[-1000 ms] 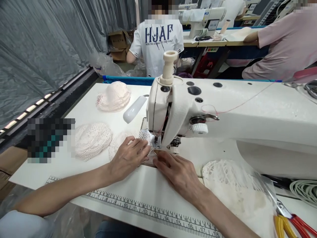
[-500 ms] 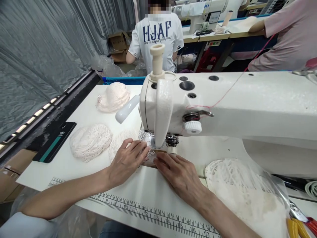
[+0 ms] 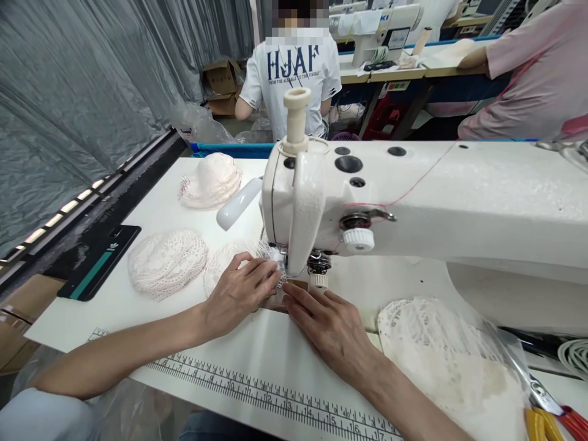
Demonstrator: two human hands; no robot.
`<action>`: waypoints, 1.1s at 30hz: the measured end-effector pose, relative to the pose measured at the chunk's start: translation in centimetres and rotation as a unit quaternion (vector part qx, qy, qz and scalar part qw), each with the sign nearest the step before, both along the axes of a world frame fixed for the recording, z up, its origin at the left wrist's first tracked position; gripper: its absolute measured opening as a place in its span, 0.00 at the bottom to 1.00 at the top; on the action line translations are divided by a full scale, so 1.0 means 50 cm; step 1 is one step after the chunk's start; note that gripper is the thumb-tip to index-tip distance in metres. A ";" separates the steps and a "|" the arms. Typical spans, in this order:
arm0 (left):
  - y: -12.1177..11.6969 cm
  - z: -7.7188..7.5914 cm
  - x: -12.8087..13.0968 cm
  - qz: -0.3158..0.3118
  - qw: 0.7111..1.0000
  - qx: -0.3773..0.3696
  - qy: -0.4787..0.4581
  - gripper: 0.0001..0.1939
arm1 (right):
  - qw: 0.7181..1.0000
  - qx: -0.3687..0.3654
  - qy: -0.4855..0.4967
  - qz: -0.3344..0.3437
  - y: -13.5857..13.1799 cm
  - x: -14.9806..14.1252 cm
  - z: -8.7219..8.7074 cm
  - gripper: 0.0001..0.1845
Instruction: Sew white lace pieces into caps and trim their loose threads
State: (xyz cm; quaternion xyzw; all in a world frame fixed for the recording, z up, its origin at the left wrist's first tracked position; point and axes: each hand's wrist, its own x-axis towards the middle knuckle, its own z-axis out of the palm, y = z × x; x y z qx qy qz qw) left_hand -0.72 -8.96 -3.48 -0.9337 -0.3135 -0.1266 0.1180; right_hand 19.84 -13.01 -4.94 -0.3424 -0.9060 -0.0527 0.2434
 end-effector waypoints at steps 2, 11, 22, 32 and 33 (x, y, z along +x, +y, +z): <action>0.016 0.001 -0.004 -0.023 1.000 -0.020 -0.006 0.10 | 1.000 0.009 0.001 -0.008 0.000 -0.002 -0.003 0.16; 0.070 0.002 -0.002 -0.062 0.995 -0.069 -0.032 0.09 | 0.997 0.035 -0.026 -0.062 0.002 -0.015 -0.008 0.18; 0.058 0.006 -0.001 -0.067 0.997 -0.037 -0.018 0.13 | 0.997 0.024 -0.022 -0.072 0.001 -0.019 -0.003 0.18; 0.025 0.000 0.001 -0.092 0.995 -0.018 -0.026 0.11 | 0.999 0.030 0.003 -0.037 -0.006 -0.013 0.005 0.15; 0.025 0.000 0.002 -0.090 0.995 -0.014 -0.028 0.11 | 0.999 0.027 0.005 -0.036 -0.006 -0.013 0.004 0.15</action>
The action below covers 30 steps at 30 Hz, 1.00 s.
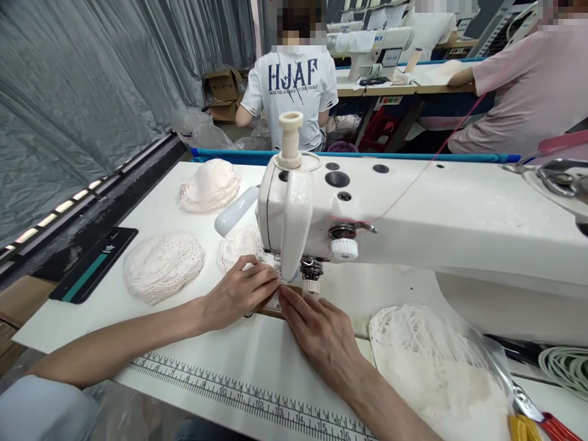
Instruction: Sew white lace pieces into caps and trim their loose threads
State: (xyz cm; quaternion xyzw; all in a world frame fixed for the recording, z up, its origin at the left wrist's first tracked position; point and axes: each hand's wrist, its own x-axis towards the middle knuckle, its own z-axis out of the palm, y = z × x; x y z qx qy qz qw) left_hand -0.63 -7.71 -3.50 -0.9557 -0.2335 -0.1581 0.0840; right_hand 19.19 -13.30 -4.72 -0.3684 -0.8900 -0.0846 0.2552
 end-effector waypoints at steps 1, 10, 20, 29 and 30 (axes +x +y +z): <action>0.000 0.000 0.000 0.002 1.000 0.002 -0.002 0.11 | 1.000 -0.002 0.002 0.000 0.000 0.000 0.000 0.14; 0.007 -0.003 0.001 0.000 1.000 -0.008 -0.012 0.11 | 1.000 0.005 0.000 -0.007 0.004 -0.001 -0.006 0.15; 0.035 -0.013 -0.001 0.017 1.000 0.006 -0.024 0.11 | 0.999 -0.005 0.005 -0.050 0.003 -0.008 -0.009 0.14; 0.047 -0.020 -0.003 0.035 0.999 0.031 -0.014 0.12 | 0.991 -0.096 0.086 0.017 -0.013 -0.013 0.047 0.15; 0.047 -0.022 -0.004 0.032 0.999 0.032 -0.011 0.12 | 0.988 -0.115 0.099 0.041 -0.032 -0.010 0.078 0.15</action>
